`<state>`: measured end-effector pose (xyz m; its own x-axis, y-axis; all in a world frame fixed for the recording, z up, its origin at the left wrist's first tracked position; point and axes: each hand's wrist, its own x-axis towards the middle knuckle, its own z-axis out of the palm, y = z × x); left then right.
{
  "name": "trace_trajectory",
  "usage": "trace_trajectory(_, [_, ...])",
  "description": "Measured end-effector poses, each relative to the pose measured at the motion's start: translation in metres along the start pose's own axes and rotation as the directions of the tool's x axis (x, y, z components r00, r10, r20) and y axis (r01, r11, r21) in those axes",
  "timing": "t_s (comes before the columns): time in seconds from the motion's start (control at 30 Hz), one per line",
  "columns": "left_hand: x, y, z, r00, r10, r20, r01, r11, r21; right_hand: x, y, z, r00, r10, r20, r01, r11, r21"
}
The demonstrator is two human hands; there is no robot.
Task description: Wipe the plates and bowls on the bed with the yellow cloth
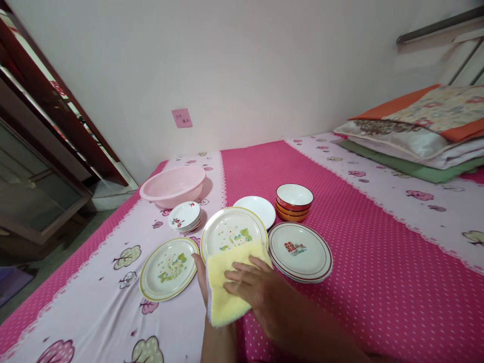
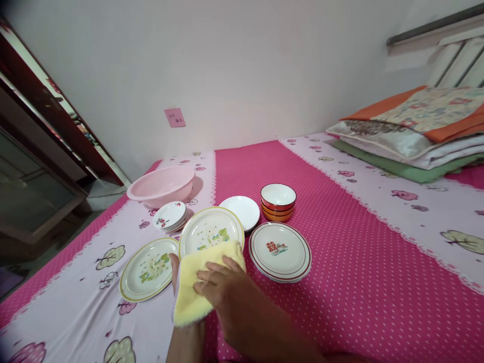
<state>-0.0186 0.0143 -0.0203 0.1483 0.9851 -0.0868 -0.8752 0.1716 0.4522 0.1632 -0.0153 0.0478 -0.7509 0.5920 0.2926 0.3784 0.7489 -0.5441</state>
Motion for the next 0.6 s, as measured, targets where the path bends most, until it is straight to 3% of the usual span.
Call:
trace_trajectory(0.1, [-0.002, -0.02, 0.006, 0.975, 0.127, -0.183, -0.066, 0.95, 0.306, 0.011, -0.007, -0.005, 0.999, 0.043, 0.024, -0.044, 0.998, 0.048])
trace_trajectory(0.2, [0.003, -0.046, 0.021, 0.928, 0.311, -0.207, -0.213, 0.896, 0.39, 0.022, -0.001, -0.005, 0.998, 0.055, -0.017, -0.054, 0.998, 0.02])
trace_trajectory(0.27, [0.008, -0.059, 0.034, 0.904, 0.375, -0.204, -0.278, 0.88, 0.386, 0.028, 0.008, -0.002, 0.993, 0.054, -0.106, -0.059, 0.997, -0.048])
trace_trajectory(0.37, [0.016, -0.065, 0.051, 0.933, 0.298, -0.203, -0.234, 0.928, 0.289, 0.032, 0.026, 0.001, 0.961, 0.04, -0.273, -0.092, 0.979, -0.182])
trace_trajectory(0.47, [0.021, -0.064, 0.062, 0.976, 0.105, -0.191, -0.107, 0.994, -0.002, 0.028, 0.043, -0.006, 0.914, 0.089, -0.397, -0.209, 0.939, -0.272])
trace_trajectory(0.53, [0.022, -0.063, 0.065, 0.996, -0.016, -0.091, 0.002, 0.988, -0.156, 0.021, 0.054, -0.017, 0.879, 0.14, -0.455, -0.303, 0.902, -0.306])
trace_trajectory(0.6, [0.022, -0.062, 0.066, 0.998, -0.061, 0.009, 0.062, 0.983, -0.171, 0.011, 0.065, -0.029, 0.847, 0.182, -0.499, -0.38, 0.864, -0.33])
